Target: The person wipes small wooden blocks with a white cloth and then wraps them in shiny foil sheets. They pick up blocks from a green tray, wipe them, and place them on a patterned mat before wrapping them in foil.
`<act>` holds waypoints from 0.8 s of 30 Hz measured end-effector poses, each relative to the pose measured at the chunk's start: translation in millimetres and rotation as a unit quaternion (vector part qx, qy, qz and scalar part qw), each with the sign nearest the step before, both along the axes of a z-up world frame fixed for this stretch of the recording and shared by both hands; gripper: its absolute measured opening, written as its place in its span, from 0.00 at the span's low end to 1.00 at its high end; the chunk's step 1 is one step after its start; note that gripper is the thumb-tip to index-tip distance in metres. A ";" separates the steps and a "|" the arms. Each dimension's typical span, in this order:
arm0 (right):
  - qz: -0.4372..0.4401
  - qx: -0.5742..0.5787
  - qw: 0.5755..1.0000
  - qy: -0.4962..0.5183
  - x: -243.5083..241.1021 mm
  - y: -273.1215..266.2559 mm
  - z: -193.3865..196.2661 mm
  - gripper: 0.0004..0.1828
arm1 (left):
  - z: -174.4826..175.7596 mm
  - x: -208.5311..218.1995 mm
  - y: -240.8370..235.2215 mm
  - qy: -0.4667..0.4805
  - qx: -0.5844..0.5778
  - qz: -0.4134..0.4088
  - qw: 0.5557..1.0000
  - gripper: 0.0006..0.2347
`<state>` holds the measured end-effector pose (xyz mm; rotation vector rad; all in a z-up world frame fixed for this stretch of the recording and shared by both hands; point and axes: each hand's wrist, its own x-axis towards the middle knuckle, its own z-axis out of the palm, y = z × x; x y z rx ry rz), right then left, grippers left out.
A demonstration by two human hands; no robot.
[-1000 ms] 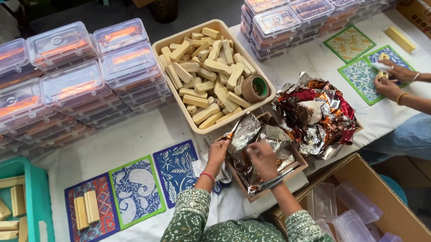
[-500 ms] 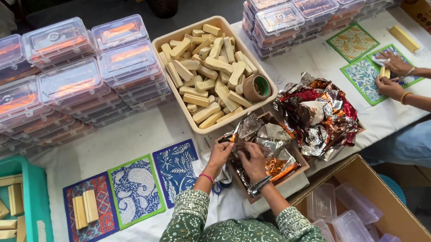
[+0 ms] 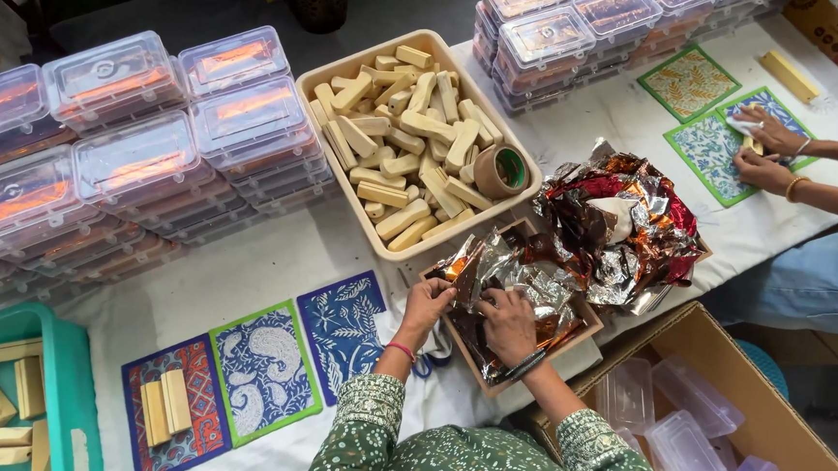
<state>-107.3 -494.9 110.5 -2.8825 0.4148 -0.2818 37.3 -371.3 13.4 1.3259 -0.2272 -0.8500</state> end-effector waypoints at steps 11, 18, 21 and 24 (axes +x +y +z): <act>-0.056 0.044 0.997 -0.017 3.2 8.4 -8.5 0.21 | 15.1 -6.4 0.5 -0.175 0.064 0.008 0.982 0.05; -0.082 -0.046 0.995 0.028 -3.9 7.8 4.2 0.27 | 60.7 -19.1 1.5 -0.221 0.059 0.018 0.973 0.05; -0.099 -0.046 0.994 0.014 -6.5 -1.1 -4.4 0.27 | 61.9 -24.2 2.2 -0.182 0.001 0.059 0.981 0.04; -0.119 -0.055 0.991 0.030 -2.8 -7.2 -8.4 0.29 | 106.2 -28.3 15.0 -0.145 0.011 0.058 0.988 0.05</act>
